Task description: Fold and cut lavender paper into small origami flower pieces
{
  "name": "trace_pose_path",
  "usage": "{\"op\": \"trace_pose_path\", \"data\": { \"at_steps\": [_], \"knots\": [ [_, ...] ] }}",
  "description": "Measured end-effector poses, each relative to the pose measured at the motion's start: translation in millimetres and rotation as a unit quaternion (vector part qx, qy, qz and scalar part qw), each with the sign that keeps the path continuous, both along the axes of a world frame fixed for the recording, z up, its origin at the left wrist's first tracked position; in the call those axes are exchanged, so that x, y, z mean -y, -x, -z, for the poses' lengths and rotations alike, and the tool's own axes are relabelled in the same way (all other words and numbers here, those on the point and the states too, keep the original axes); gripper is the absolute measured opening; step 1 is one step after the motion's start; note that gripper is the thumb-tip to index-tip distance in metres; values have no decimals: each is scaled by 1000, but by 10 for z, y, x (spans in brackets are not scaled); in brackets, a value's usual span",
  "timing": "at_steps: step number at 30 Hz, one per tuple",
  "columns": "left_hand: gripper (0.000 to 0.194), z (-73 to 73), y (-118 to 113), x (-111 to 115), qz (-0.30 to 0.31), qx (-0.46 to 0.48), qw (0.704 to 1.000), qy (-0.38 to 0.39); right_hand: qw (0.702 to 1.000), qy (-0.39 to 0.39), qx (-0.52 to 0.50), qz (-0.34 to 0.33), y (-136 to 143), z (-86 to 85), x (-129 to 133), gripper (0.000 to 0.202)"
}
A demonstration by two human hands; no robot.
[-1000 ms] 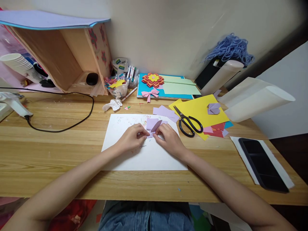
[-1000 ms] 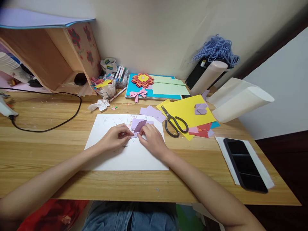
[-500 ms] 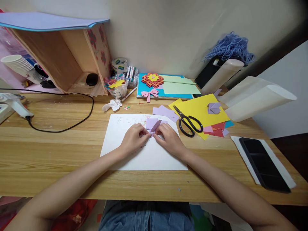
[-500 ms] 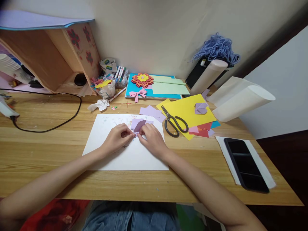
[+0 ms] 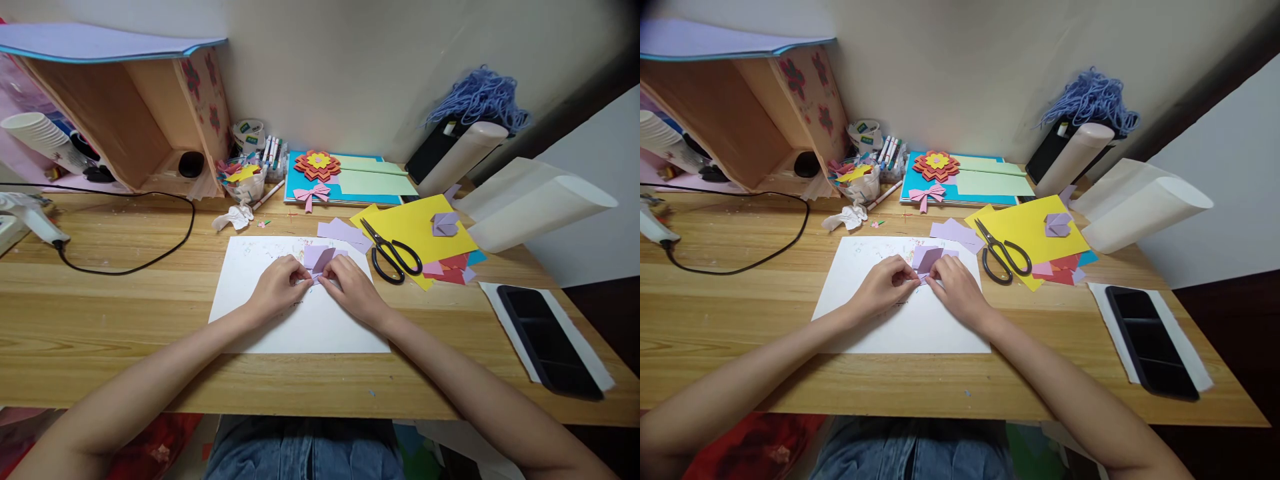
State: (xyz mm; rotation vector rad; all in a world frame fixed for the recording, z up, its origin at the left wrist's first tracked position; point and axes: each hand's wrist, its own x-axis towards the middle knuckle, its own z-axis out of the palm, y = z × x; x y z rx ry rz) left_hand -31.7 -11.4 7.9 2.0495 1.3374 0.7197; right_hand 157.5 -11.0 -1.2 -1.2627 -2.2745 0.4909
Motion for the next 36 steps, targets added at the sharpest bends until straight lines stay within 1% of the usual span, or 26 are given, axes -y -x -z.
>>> {"op": "trace_pose_path", "data": {
  "at_steps": [5,9,14,17,25,30,36],
  "knots": [
    [8,23,67,-60,37,26,998,38,999,-14,12,-38,-33,-13,-11,4],
    [11,-16,126,-102,69,33,995,65,997,-30,29,-64,-49,-33,-13,10],
    [16,-72,178,-127,93,43,991,91,993,-51,30,-99,-84,-12,-23,19],
    [19,-72,187,-124,91,45,991,89,991,-62,36,-115,-101,2,-26,22],
    [20,-77,165,-95,82,38,993,73,981,-82,97,-145,-79,-25,-19,28],
    [14,-60,157,-99,80,40,994,67,981,-77,104,-142,-59,-12,-21,29],
    [14,-11,138,-97,75,47,995,50,980,-76,105,-148,-23,2,-15,27]
  ]
}}
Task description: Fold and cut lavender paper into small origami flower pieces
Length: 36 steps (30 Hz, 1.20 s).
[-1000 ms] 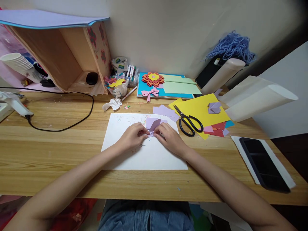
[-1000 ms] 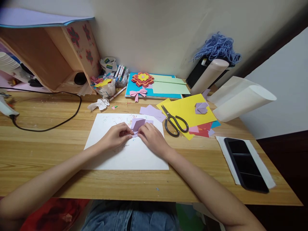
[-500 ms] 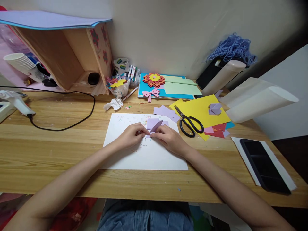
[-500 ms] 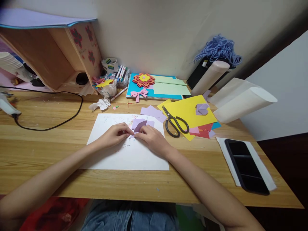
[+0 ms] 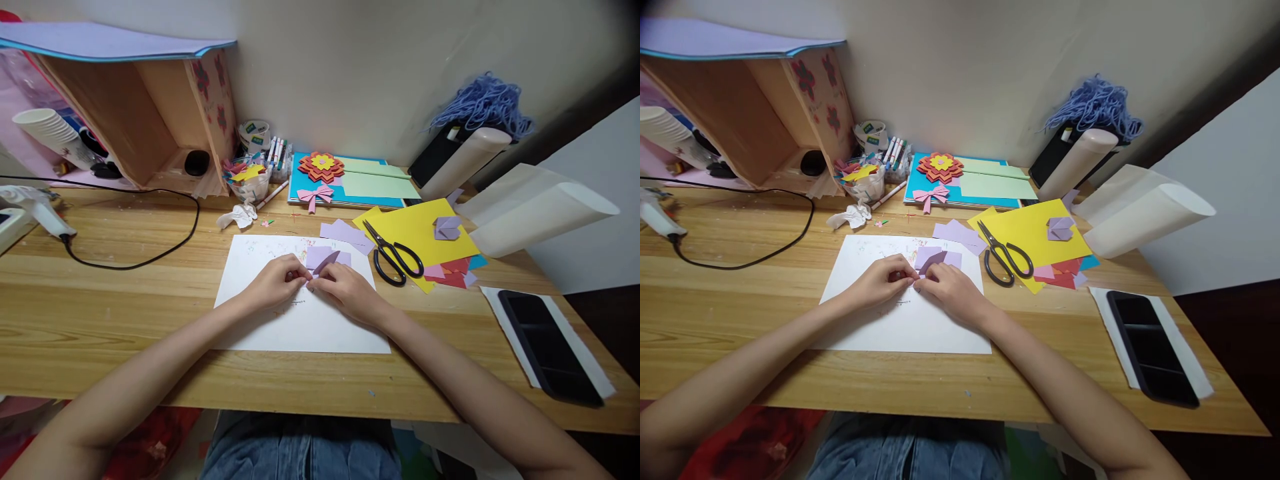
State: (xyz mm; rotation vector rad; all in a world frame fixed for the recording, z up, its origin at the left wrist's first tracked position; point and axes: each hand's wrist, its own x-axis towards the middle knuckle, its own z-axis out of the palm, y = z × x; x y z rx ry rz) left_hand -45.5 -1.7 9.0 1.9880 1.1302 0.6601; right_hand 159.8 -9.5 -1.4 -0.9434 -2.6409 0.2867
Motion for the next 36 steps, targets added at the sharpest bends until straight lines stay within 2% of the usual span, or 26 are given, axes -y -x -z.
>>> {"op": "trace_pose_path", "data": {
  "at_steps": [7,13,27,36],
  "knots": [
    [12,21,-15,-4,-14,0,1000,-2,997,34,-41,52,127,1,85,23],
    [10,43,-19,-18,-17,5,1000,-5,996,37,-40,68,186,6,122,20],
    [9,42,-21,-13,-20,7,1000,-8,997,32,-29,66,184,11,121,25],
    [13,-81,8,17,9,-14,1000,18,997,28,-39,57,157,12,128,27]
  ]
}}
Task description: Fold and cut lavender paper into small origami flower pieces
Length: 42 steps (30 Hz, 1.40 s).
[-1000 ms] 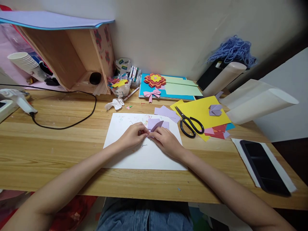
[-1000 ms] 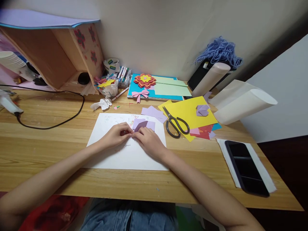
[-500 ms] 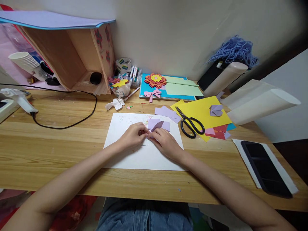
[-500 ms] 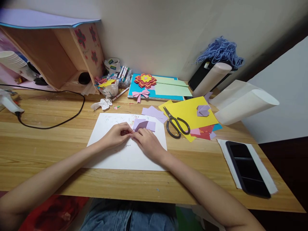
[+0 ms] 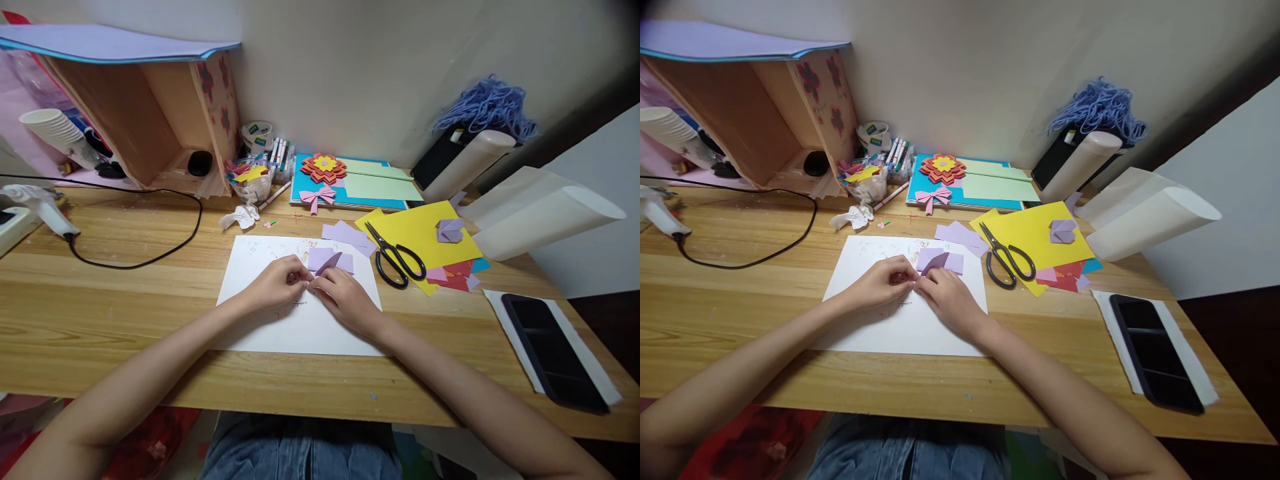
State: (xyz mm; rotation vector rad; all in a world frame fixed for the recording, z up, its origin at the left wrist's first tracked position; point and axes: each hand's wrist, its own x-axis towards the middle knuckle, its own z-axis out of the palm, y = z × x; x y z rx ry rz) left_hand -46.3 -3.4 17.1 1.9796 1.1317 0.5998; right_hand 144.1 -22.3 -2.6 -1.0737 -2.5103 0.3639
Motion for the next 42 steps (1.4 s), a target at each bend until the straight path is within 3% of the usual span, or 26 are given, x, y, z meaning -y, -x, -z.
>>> {"op": "trace_pose_path", "data": {
  "at_steps": [13,24,42],
  "knots": [
    [15,-27,-3,13,4,-9,1000,-18,999,-14,-22,-38,-71,-7,-25,22],
    [17,11,-5,9,4,-12,1000,-27,987,-100,54,-116,-196,-61,-104,21],
    [19,7,-6,17,4,-16,1000,-25,983,-106,69,-134,-387,-109,-231,15]
  ]
}}
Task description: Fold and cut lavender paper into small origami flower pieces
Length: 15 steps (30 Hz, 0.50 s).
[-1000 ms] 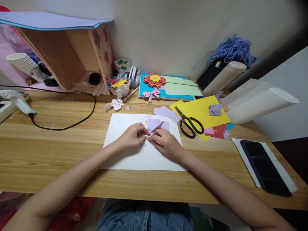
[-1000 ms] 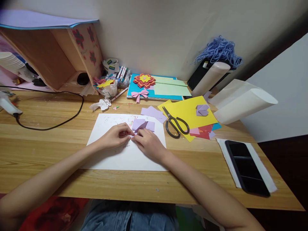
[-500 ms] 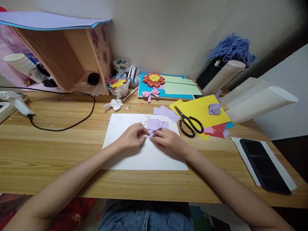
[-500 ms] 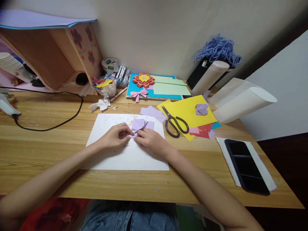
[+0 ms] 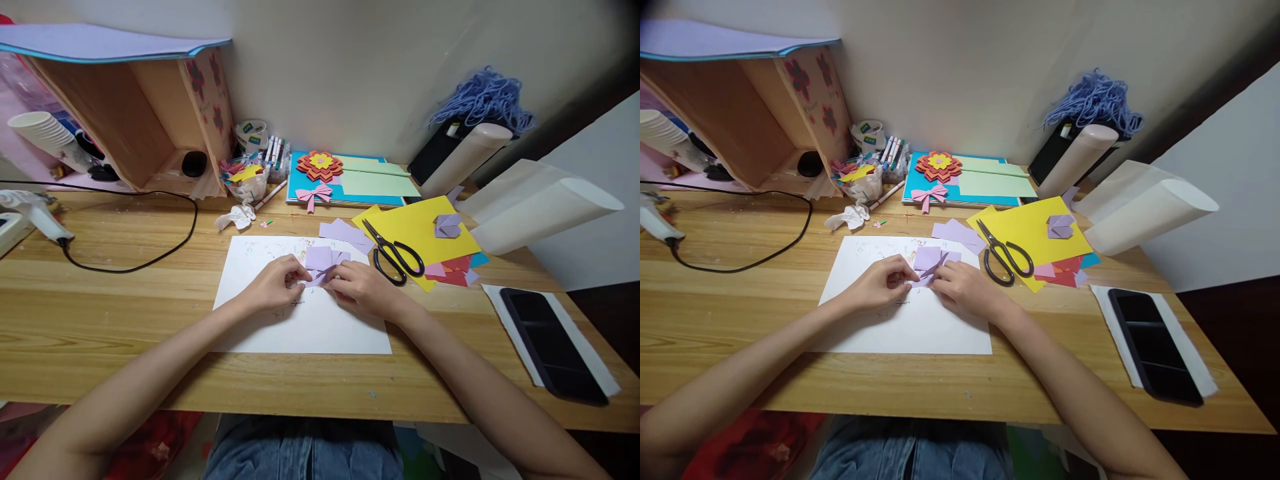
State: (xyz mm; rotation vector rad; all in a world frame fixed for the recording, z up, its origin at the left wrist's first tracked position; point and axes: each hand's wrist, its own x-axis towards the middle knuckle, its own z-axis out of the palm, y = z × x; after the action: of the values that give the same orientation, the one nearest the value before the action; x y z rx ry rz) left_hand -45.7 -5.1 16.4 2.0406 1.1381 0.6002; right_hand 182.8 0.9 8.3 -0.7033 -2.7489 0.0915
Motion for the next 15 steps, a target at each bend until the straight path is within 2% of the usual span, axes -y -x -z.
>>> {"op": "trace_pose_path", "data": {
  "at_steps": [10,15],
  "knots": [
    [18,7,0,14,-1,5,1000,-1,1000,-4,6,-1,-23,-41,-11,16],
    [12,39,-23,38,-23,3,999,-23,1000,-5,-1,1,-11,-35,2,14]
  ]
}}
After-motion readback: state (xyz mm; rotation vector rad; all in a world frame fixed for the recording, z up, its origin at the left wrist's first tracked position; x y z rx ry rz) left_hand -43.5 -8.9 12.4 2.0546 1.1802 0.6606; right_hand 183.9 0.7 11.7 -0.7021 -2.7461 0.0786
